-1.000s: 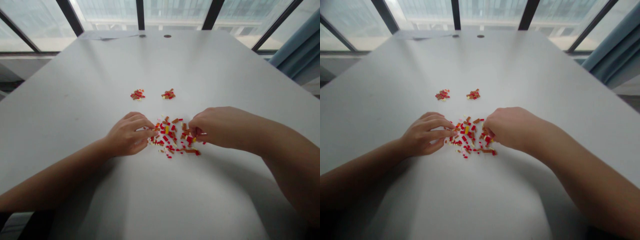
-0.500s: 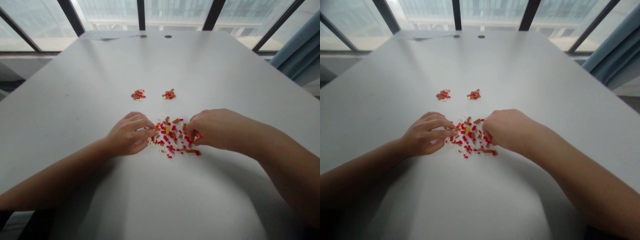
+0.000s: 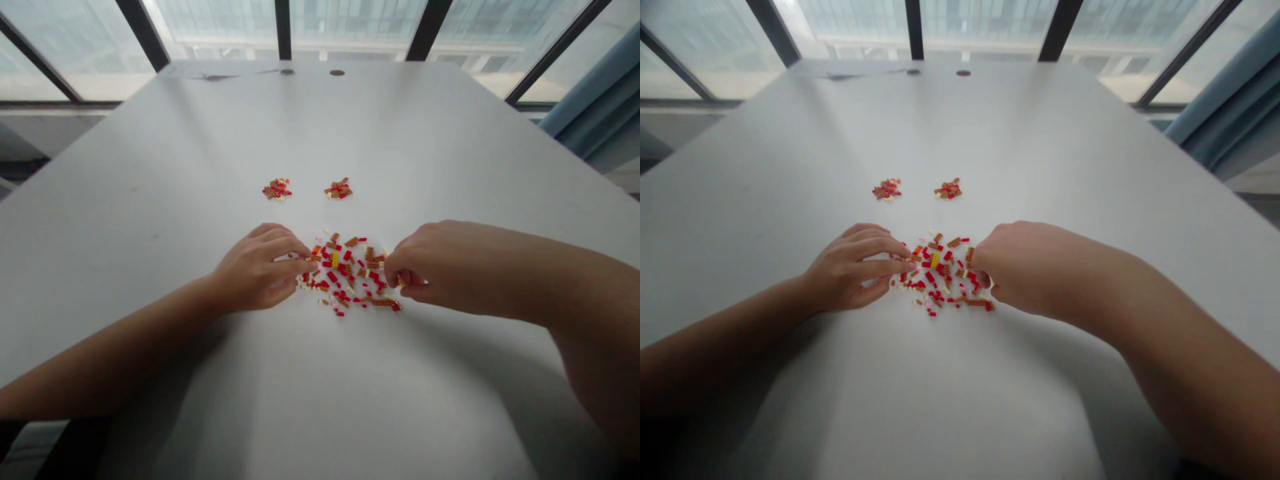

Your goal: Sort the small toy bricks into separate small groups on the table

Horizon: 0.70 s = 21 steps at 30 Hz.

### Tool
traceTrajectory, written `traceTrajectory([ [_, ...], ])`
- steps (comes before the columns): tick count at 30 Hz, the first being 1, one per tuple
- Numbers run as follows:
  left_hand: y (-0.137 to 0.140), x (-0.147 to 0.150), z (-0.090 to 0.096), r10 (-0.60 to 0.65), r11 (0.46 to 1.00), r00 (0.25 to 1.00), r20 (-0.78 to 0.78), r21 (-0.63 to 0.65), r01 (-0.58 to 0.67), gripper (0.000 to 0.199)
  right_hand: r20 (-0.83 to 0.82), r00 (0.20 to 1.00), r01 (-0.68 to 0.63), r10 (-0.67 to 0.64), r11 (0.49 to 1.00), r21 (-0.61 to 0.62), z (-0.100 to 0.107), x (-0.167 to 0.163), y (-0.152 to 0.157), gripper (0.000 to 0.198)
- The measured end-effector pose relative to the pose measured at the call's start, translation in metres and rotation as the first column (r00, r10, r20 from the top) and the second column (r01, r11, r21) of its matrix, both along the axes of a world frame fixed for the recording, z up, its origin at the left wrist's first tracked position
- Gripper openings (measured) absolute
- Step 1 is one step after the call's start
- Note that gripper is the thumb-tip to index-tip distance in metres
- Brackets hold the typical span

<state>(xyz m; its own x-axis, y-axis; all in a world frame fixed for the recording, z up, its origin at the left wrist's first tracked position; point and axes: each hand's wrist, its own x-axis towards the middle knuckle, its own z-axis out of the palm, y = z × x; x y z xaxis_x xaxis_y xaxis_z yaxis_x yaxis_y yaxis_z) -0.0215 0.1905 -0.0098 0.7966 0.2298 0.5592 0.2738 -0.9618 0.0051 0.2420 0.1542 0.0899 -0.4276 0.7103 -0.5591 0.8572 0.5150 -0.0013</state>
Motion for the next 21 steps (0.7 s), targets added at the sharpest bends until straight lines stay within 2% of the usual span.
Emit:
traceTrajectory([
  [6,0.001,-0.001,-0.001,-0.003,1.0,1.0,0.008,0.003,0.003,0.03,0.049,0.999,-0.011,0.012,1.0,-0.024,-0.003,-0.008,-0.002,0.018],
  [10,0.001,-0.001,0.0,-0.007,1.0,1.0,0.003,0.004,0.007,0.028,0.013,0.999,-0.045,0.045,0.999,-0.032,-0.002,-0.018,-0.007,0.022],
  [16,-0.001,0.0,0.002,-0.004,1.0,1.0,0.012,0.007,0.004,0.03,-0.002,0.999,-0.045,0.045,0.999,0.016,-0.004,-0.021,-0.008,0.025],
  [21,-0.001,-0.001,0.002,-0.004,1.0,1.0,0.005,0.01,0.004,0.028,0.044,0.999,0.0,-0.004,0.997,0.076,-0.004,-0.017,-0.002,0.021],
])
